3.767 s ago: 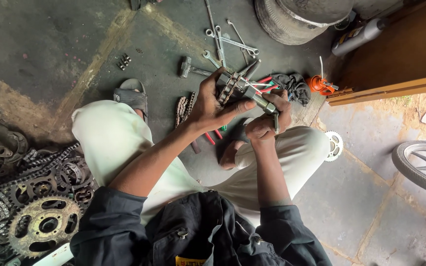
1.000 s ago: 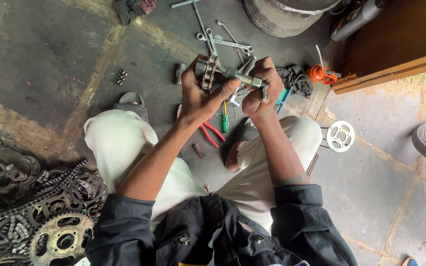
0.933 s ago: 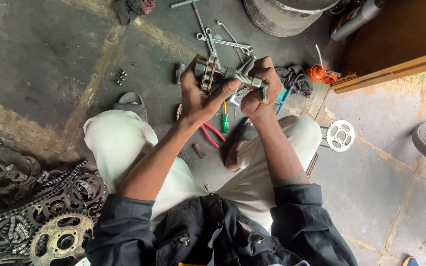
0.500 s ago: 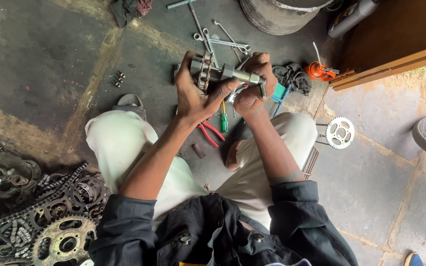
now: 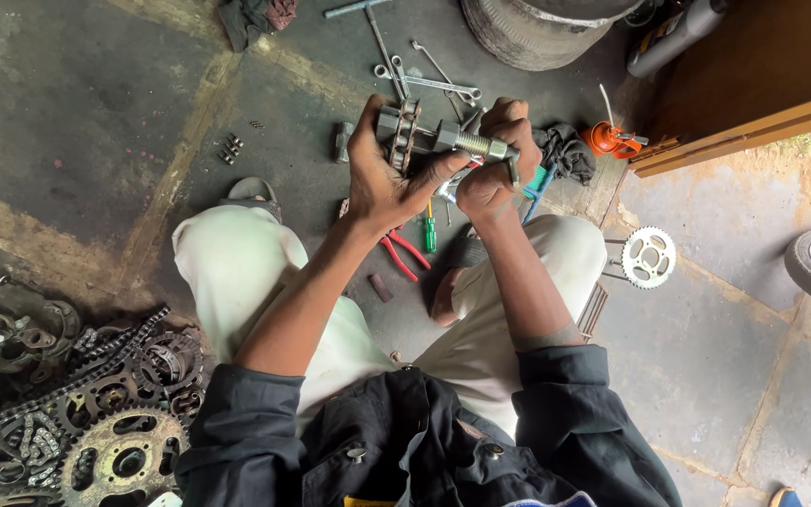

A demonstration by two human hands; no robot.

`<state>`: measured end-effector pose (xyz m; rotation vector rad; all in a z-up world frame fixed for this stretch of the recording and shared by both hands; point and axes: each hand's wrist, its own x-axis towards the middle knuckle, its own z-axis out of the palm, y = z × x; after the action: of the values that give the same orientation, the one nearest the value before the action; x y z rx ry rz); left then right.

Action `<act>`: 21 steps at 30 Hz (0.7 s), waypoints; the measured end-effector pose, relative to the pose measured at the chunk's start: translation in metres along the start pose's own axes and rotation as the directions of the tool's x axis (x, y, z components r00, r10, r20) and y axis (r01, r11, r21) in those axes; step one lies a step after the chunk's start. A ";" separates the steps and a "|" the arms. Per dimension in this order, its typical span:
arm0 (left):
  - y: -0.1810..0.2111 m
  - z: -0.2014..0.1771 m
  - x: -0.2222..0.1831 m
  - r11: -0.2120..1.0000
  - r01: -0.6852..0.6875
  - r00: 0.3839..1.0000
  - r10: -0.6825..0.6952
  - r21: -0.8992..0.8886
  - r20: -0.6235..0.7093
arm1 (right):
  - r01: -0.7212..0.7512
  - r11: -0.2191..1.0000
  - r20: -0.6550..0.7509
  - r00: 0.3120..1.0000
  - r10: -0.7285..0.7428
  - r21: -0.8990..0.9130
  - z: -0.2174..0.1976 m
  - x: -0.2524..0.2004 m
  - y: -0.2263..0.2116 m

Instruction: The person sits on the workshop floor and uses a chain breaker tool to press a pin in a motorcycle chain, turning the tool's threaded screw by hand while holding the chain links. They then set the tool aside, handle a plastic jar, and pick through small fasteners on the floor.

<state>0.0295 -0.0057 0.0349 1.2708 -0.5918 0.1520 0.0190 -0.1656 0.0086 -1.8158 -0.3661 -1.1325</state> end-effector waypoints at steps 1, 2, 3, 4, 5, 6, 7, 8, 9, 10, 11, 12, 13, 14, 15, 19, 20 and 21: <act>-0.002 0.001 0.000 1.000 -0.001 1.000 0.001 0.000 0.001 | 0.000 1.000 -0.001 1.000 0.000 0.000 0.001 0.000 0.002; -0.004 0.001 0.000 0.999 -0.010 1.000 0.011 0.037 -0.026 | 0.008 1.000 0.001 1.000 -0.008 0.012 0.002 0.000 0.004; -0.006 0.003 0.000 0.997 -0.016 0.998 0.020 0.072 -0.051 | 0.015 1.000 0.003 1.000 -0.015 0.021 0.001 -0.001 0.005; -0.004 0.004 0.001 0.997 -0.016 0.999 0.019 0.070 -0.049 | 0.015 1.000 0.001 1.000 -0.015 0.019 0.002 0.001 0.003; -0.003 0.004 0.001 0.994 -0.051 0.997 0.056 0.092 -0.061 | 0.004 0.999 0.013 1.000 -0.005 0.034 0.002 0.002 0.002; -0.001 0.005 0.002 0.990 -0.085 0.993 0.094 0.113 -0.072 | -0.007 0.999 0.024 1.000 0.005 0.049 0.003 0.004 0.000; -0.002 0.005 0.002 0.990 -0.084 0.993 0.093 0.114 -0.072 | -0.008 0.999 0.025 1.000 0.007 0.049 0.004 0.004 -0.001; -0.003 0.006 0.001 0.990 -0.072 0.993 0.083 0.124 -0.080 | -0.027 0.998 0.018 1.000 0.026 0.060 0.005 0.004 -0.002; -0.003 0.006 0.001 0.989 -0.062 0.993 0.075 0.133 -0.089 | -0.045 0.996 0.010 0.999 0.044 0.071 0.006 0.004 -0.003; -0.005 0.006 0.001 0.989 -0.063 0.993 0.075 0.133 -0.089 | -0.044 0.996 0.011 0.999 0.043 0.071 0.007 0.003 -0.003; -0.007 0.006 0.002 0.984 -0.085 0.990 0.100 0.156 -0.097 | -0.055 0.997 0.006 0.999 0.054 0.057 0.007 0.003 -0.002; -0.008 0.006 0.003 0.978 -0.106 0.987 0.126 0.178 -0.103 | -0.065 0.997 0.000 0.998 0.065 0.042 0.008 0.003 -0.002; -0.010 0.006 0.003 0.978 -0.108 0.986 0.128 0.178 -0.105 | -0.063 0.997 0.002 0.998 0.063 0.043 0.008 0.001 0.000; -0.011 0.006 0.003 0.975 -0.108 0.985 0.131 0.196 -0.109 | -0.104 0.992 -0.013 0.994 0.105 0.073 0.009 -0.001 0.001; -0.013 0.006 0.004 0.971 -0.108 0.985 0.134 0.211 -0.110 | -0.143 0.985 -0.029 0.989 0.146 0.101 0.010 -0.003 0.003; -0.027 0.013 -0.003 0.946 0.020 0.967 0.064 0.324 -0.247 | -0.159 0.984 -0.055 0.985 0.163 0.077 0.016 0.001 -0.005; -0.026 0.013 -0.003 0.959 0.020 0.966 0.055 0.282 -0.254 | -0.174 0.982 -0.043 0.983 0.178 0.069 0.017 0.001 -0.005; -0.025 0.014 -0.002 0.971 0.015 0.964 0.049 0.238 -0.260 | -0.186 0.981 -0.032 0.982 0.188 0.061 0.018 0.003 -0.005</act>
<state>0.0336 -0.0263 0.0145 1.4491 -0.3607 0.4109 0.0272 -0.1488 0.0112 -1.7363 -0.1986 -1.0136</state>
